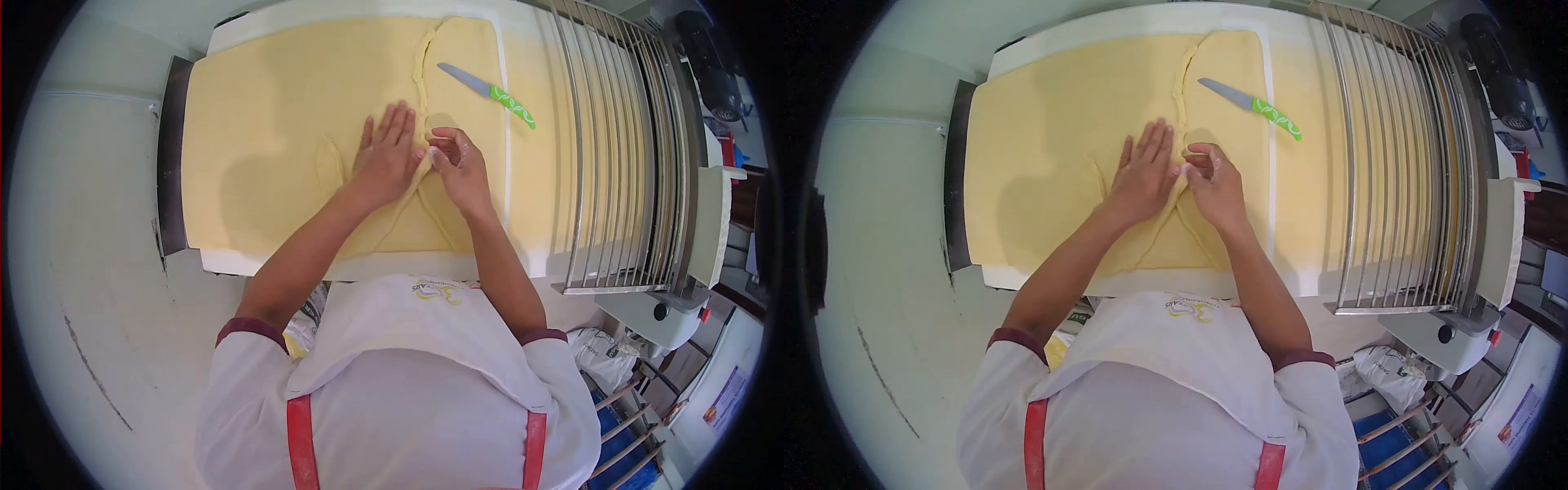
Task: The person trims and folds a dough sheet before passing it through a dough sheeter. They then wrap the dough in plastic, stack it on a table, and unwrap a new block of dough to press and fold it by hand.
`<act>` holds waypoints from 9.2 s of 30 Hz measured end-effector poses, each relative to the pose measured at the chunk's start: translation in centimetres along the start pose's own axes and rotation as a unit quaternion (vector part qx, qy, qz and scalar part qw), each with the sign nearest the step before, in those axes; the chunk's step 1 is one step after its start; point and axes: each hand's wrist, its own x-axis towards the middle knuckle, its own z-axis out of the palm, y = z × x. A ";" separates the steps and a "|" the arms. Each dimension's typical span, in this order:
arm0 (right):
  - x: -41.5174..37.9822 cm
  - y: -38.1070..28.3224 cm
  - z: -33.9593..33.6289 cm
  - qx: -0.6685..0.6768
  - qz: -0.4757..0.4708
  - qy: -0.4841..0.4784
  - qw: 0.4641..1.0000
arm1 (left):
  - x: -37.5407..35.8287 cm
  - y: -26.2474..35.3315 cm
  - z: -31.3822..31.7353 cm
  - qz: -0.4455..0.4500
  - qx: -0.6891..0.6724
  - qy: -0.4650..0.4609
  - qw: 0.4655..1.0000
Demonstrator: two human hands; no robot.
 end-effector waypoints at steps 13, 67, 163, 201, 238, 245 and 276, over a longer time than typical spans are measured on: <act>8.0 -2.3 -9.8 -0.465 -0.167 0.100 0.864 | 0.8 4.5 -1.5 -0.151 -0.070 -0.018 0.986; -2.6 -2.7 -9.6 -0.394 -0.079 -0.222 0.888 | -2.0 1.9 -1.9 -0.324 -0.354 0.091 0.873; 0.2 2.8 -11.3 -0.458 -0.150 0.172 0.859 | -7.4 -4.5 -4.9 -0.289 -0.139 0.088 0.943; -7.1 -2.2 -2.0 -0.473 -0.147 -0.032 0.868 | -1.8 -0.2 -2.9 -0.245 -0.299 -0.070 0.920; -13.6 3.2 1.7 -0.008 0.010 0.009 1.000 | -10.4 4.0 -1.2 -0.276 -0.628 -0.042 0.726; -13.6 4.1 1.8 -0.085 -0.016 0.090 0.992 | -9.3 3.7 -1.5 -0.146 -0.361 -0.014 0.921; -15.1 3.5 0.6 -0.363 -0.039 0.122 0.923 | -12.0 5.4 1.0 0.151 -0.068 -0.076 0.983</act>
